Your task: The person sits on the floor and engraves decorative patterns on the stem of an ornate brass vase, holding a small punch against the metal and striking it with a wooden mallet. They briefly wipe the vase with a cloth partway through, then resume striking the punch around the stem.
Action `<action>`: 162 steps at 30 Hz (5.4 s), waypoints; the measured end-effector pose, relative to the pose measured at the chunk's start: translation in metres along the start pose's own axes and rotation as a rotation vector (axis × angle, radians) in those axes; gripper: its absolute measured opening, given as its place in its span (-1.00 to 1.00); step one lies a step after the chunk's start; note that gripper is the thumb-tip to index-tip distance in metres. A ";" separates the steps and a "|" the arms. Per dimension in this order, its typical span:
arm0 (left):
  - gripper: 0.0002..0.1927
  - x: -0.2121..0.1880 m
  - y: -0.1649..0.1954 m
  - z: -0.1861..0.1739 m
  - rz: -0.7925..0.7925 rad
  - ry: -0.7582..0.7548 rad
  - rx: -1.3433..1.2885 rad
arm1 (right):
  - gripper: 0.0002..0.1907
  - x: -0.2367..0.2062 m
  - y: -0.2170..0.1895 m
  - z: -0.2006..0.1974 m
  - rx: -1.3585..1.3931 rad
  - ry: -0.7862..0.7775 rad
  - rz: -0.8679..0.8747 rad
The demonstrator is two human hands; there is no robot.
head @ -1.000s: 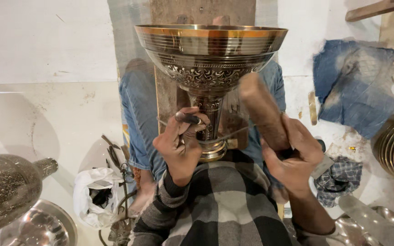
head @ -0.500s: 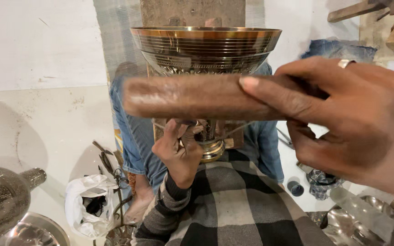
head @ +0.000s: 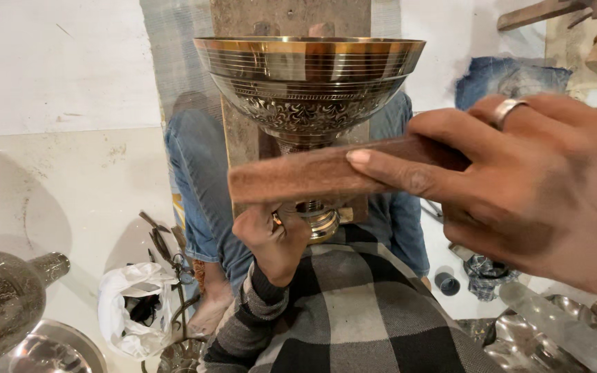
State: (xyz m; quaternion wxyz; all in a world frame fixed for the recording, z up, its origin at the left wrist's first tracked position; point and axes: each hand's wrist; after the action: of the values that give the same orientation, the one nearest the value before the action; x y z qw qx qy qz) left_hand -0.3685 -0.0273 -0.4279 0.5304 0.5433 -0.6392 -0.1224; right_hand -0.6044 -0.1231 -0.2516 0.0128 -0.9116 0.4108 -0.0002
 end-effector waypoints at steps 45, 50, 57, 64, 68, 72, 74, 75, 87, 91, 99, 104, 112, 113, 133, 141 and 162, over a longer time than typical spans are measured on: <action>-0.37 0.051 0.023 -0.014 0.262 -0.571 0.015 | -0.34 -0.119 -0.001 0.134 0.784 0.342 0.570; -0.33 0.051 0.015 -0.021 0.158 -0.542 -0.010 | -0.30 -0.122 -0.047 0.166 1.000 0.475 0.847; -0.49 0.019 0.004 -0.012 0.082 -0.135 -0.228 | -0.31 -0.106 -0.064 0.185 1.236 0.534 0.854; -0.51 0.016 -0.006 -0.010 0.193 -0.163 -0.125 | -0.40 -0.058 -0.005 0.078 0.887 0.397 0.386; -0.51 0.010 -0.002 -0.012 0.164 -0.210 -0.019 | -0.30 -0.035 0.012 0.022 0.231 0.101 0.146; -0.69 0.003 0.000 -0.007 0.141 -0.145 -0.025 | -0.17 -0.019 0.006 0.001 0.536 -0.048 0.258; -0.70 0.004 -0.003 -0.005 0.177 -0.080 -0.043 | -0.19 -0.017 0.002 0.018 0.412 -0.005 0.227; -0.69 0.007 -0.006 -0.005 0.204 -0.046 -0.050 | -0.20 -0.016 0.001 0.037 0.266 0.048 0.181; -0.59 0.008 -0.013 -0.008 -0.407 0.378 -0.957 | -0.13 0.043 0.050 0.225 2.401 0.443 0.363; -0.58 0.002 -0.010 0.005 -0.414 0.384 -0.989 | -0.26 0.065 0.057 0.241 2.336 0.316 0.292; -0.59 0.005 -0.037 0.006 -0.420 0.364 -0.881 | -0.49 0.062 0.063 0.197 1.821 0.599 0.366; -0.60 0.015 -0.053 0.013 -0.323 0.430 -0.764 | -0.61 0.046 0.026 0.142 1.074 0.755 0.605; -0.65 0.028 -0.041 -0.008 -0.267 0.142 -0.832 | -0.61 0.039 -0.036 0.122 0.884 0.901 0.596; -0.66 0.032 -0.039 -0.010 -0.229 0.077 -0.845 | -0.59 0.028 -0.050 0.128 0.990 0.898 0.646; -0.28 0.056 -0.015 -0.013 0.254 -0.292 -0.211 | -0.33 -0.042 -0.056 0.161 0.742 0.626 0.655; -0.51 0.048 -0.016 0.001 0.142 -0.116 -0.243 | -0.36 -0.021 -0.012 0.049 0.793 0.365 0.347; -0.30 0.064 -0.011 -0.014 0.304 -0.350 -0.101 | -0.30 -0.054 0.021 0.078 0.566 0.307 0.407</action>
State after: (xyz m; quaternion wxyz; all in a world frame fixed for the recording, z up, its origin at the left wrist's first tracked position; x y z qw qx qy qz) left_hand -0.3416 -0.0784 -0.3953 0.4502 0.3842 -0.7890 -0.1651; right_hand -0.6556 -0.0946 -0.3297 0.2023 -0.7610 0.5644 -0.2479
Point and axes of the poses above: each hand's wrist, its own x-axis towards the middle knuckle, its own z-axis out of the palm, y = z × x, and after that the axes turned 12 degrees about z, right-handed
